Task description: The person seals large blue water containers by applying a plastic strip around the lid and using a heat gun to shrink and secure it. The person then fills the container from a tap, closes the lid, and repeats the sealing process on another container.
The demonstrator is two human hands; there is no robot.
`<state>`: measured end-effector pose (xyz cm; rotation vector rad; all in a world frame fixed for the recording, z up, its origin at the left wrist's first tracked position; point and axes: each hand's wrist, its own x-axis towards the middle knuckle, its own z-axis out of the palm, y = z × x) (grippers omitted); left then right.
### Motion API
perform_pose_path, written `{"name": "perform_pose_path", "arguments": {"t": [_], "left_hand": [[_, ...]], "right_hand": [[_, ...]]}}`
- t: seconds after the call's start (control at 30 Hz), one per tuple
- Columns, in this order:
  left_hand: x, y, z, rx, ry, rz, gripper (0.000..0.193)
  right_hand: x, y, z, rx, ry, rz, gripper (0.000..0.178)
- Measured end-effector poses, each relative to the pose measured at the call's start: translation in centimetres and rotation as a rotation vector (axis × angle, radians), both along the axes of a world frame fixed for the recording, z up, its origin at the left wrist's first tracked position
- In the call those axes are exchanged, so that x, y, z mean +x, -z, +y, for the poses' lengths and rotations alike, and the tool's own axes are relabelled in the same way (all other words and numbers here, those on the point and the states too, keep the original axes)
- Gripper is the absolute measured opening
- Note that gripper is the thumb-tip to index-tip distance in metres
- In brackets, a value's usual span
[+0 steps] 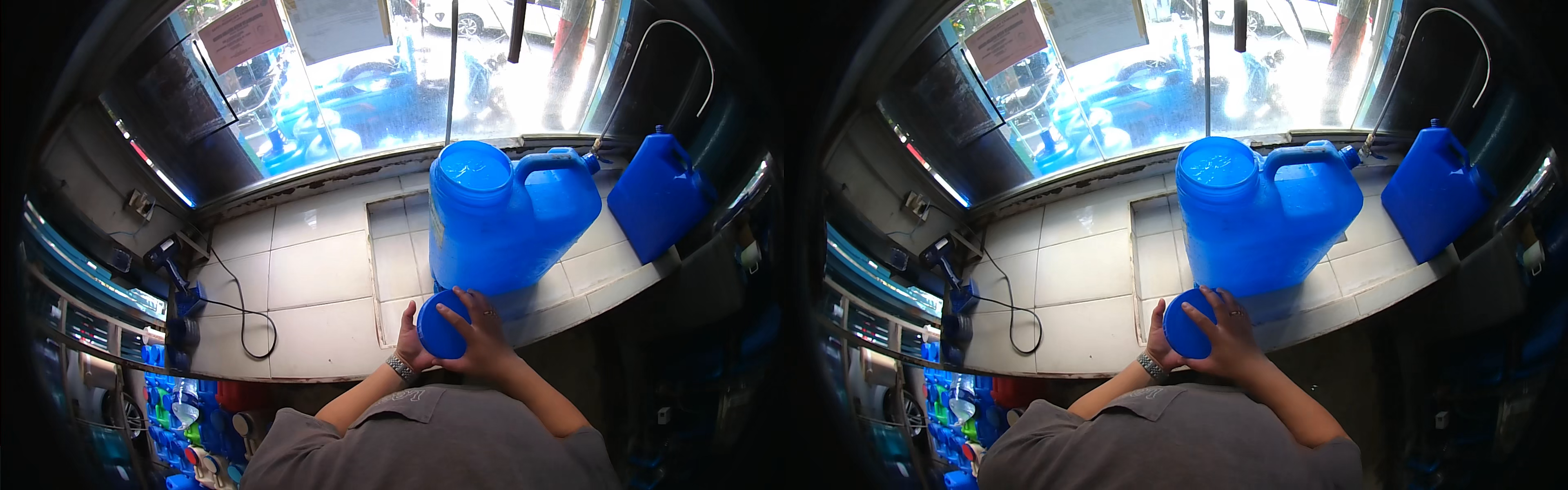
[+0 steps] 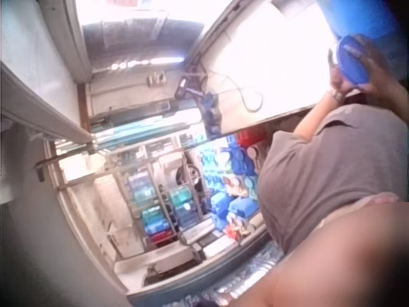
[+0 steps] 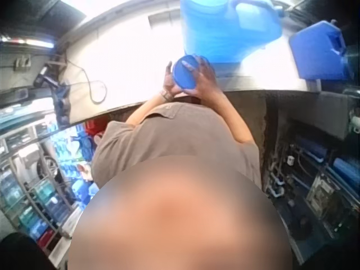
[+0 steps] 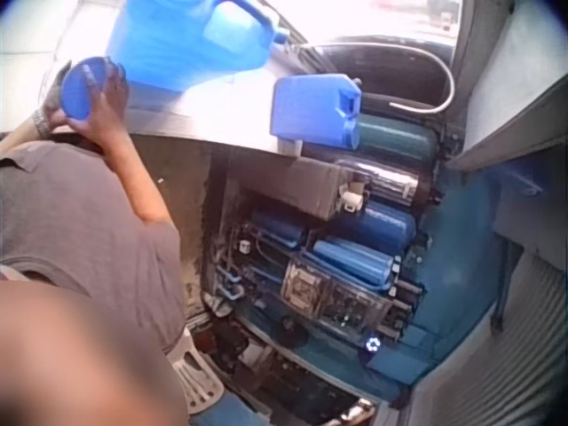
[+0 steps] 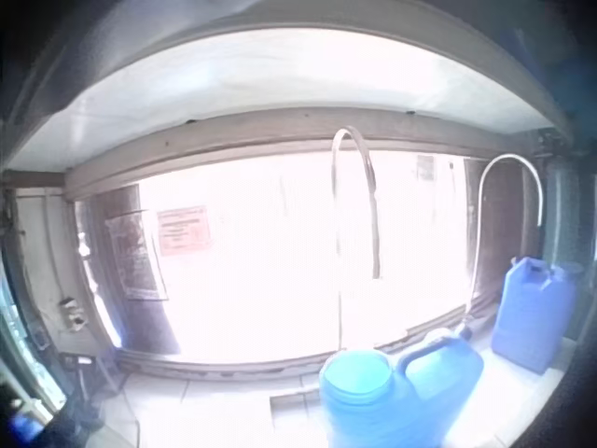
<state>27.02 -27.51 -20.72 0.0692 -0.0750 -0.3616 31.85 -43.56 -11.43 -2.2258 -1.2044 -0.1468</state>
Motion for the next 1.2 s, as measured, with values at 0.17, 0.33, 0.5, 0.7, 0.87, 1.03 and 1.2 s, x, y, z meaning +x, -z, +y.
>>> {"name": "perform_pose_path", "arguments": {"t": [0.17, 0.33, 0.5, 0.7, 0.87, 1.03, 1.2], "left_hand": [[2.1, -3.3, 0.6, 0.901, -0.550, 0.243, 0.047], [8.0, -13.9, 6.9, 1.104, -1.024, -0.228, 0.043], [18.5, -21.6, 8.1, 1.905, -0.622, -0.261, 0.047], [23.9, -23.6, 8.2, 2.206, -0.124, -0.219, 0.048], [23.8, -24.7, 7.4, 2.535, -0.169, -0.323, 0.058], [22.1, -24.9, 3.6, 2.625, -0.508, -0.777, 0.065], [20.7, -23.5, 1.9, 2.834, -0.461, -0.908, 0.070]], "right_hand": [[1.4, -2.7, -2.8, 0.165, 0.014, 0.038, 0.100], [3.6, -2.9, -6.6, 0.304, 0.024, 0.072, 0.101], [2.9, -1.5, -8.8, 0.291, 0.053, 0.191, 0.098], [2.5, -0.2, -12.1, 0.327, 0.160, 0.311, 0.097], [3.1, 0.8, -13.4, 0.356, 0.220, 0.322, 0.097], [3.7, 1.3, -12.7, 0.386, 0.219, 0.349, 0.098], [3.7, 1.3, -11.6, 0.369, 0.210, 0.378, 0.099]]}}
